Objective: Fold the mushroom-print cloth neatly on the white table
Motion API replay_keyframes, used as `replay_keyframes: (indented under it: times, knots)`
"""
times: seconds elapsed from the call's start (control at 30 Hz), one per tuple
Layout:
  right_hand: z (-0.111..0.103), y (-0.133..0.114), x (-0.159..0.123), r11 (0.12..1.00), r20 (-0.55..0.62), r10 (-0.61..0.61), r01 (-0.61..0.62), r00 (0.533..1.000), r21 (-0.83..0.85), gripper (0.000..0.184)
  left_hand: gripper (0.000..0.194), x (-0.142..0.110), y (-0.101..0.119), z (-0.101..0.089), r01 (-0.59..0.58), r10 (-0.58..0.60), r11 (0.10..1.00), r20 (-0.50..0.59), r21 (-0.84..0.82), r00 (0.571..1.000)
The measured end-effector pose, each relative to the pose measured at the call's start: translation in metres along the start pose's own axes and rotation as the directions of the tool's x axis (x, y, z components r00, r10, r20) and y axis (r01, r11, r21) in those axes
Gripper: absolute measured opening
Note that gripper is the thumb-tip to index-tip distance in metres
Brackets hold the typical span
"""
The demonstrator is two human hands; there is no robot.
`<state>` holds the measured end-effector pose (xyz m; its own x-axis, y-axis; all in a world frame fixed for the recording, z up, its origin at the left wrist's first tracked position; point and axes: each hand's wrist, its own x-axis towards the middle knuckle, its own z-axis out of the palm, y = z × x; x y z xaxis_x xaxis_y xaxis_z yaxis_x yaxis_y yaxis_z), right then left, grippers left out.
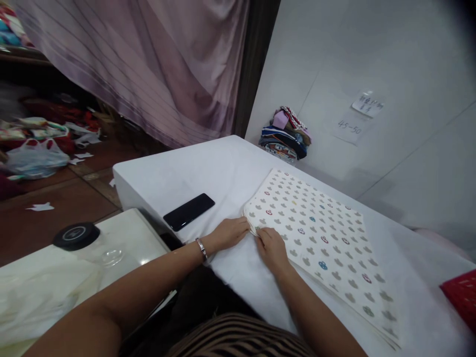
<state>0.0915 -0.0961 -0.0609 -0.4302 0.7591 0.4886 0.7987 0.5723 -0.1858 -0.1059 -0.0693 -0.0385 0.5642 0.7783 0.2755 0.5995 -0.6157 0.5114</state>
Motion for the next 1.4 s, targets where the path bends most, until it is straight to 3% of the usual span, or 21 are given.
replay_keyframes:
  times: [0.1,0.2,0.27,0.33,0.4,0.47,0.57,0.63,1.0,1.2,1.4]
  knots:
    - [0.0,0.0,0.0,1.0,0.005,0.013,-0.013,1.0,0.014,0.02,0.019,0.0,-0.001,-0.004,0.14,-0.139,0.99,-0.052,0.028,0.989]
    - [-0.001,0.0,0.001,0.999,0.006,0.025,-0.025,1.0,0.021,0.02,0.02,0.002,-0.004,-0.006,0.382,-0.394,0.918,-0.129,-0.111,0.91]
    - [-0.001,0.0,0.001,0.999,-0.009,0.024,-0.024,1.0,0.034,0.021,0.018,0.006,-0.005,-0.005,0.506,-0.548,0.801,-0.051,-0.321,0.835]
    - [-0.001,0.0,0.001,0.998,-0.02,0.032,-0.031,0.999,0.061,0.021,0.015,0.012,-0.004,-0.003,0.599,-0.648,0.612,0.106,-0.516,0.754]
    - [-0.001,0.0,0.001,0.994,-0.017,0.051,-0.05,0.999,0.094,0.021,0.018,0.017,-0.001,-0.001,0.64,-0.675,0.443,0.236,-0.628,0.699]
    - [-0.001,0.001,0.001,0.99,-0.01,0.07,-0.069,0.997,0.119,0.02,0.024,0.02,0.003,0.002,0.628,-0.671,0.322,0.298,-0.708,0.679]
    - [0.0,0.002,0.0,0.987,-0.008,0.082,-0.08,0.997,0.138,0.02,0.041,0.021,0.008,0.005,0.567,-0.692,0.163,0.315,-0.808,0.649]
    - [0.0,0.003,0.0,0.986,-0.013,0.082,-0.079,0.997,0.149,0.02,0.05,0.022,0.01,0.007,0.536,-0.718,0.134,0.291,-0.833,0.632]
    - [0.004,0.001,-0.001,0.999,-0.012,-0.024,0.025,1.0,0.046,0.036,0.041,0.026,0.011,0.013,0.414,-0.759,0.187,0.136,-0.891,0.637]
    - [0.002,0.001,0.0,0.999,0.002,-0.036,0.036,0.999,0.031,0.036,0.019,0.023,0.012,0.003,0.433,-0.681,0.081,0.268,-0.898,0.681]
    - [0.002,0.001,0.001,0.999,0.002,-0.044,0.044,0.999,0.024,0.036,0.026,0.026,0.005,0.001,0.48,-0.622,0.051,0.348,-0.876,0.701]
